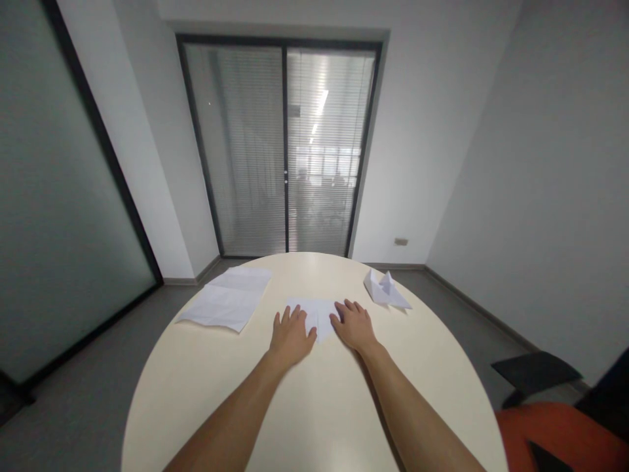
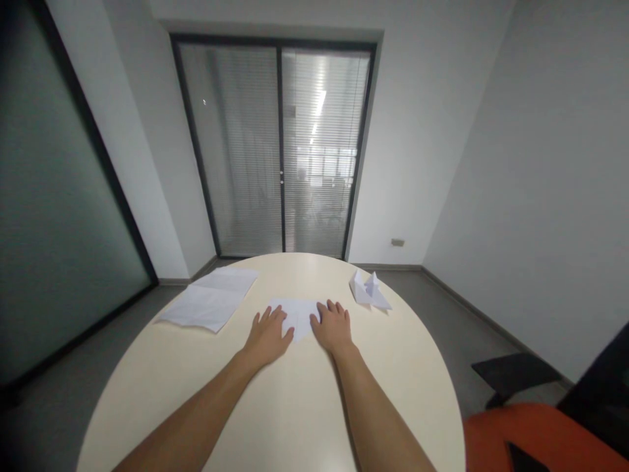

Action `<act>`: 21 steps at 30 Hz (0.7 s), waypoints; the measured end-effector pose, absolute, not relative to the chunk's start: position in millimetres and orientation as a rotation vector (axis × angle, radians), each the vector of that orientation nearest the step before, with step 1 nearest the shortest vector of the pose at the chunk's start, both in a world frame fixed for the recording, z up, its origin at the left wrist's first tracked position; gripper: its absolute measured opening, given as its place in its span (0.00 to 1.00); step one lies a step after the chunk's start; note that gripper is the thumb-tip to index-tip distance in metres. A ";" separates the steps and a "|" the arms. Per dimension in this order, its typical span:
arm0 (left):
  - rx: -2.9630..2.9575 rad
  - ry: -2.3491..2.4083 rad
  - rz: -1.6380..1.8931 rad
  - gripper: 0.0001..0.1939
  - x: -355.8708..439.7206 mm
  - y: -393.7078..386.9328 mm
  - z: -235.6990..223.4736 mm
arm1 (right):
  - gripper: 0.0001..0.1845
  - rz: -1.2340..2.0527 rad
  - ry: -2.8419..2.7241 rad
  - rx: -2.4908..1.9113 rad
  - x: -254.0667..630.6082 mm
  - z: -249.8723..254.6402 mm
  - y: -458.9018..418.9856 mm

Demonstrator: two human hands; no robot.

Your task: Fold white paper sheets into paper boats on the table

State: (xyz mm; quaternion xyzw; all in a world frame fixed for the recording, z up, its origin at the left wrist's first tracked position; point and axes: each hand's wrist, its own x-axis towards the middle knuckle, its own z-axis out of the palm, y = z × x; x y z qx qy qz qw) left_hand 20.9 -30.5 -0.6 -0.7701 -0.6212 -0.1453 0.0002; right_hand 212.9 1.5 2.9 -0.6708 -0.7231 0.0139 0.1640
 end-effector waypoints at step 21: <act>-2.638 -1.764 -0.503 0.29 12.8 -27.4 -0.8 | 0.31 -0.008 -2.081 -1.704 218.5 -6.7 12.6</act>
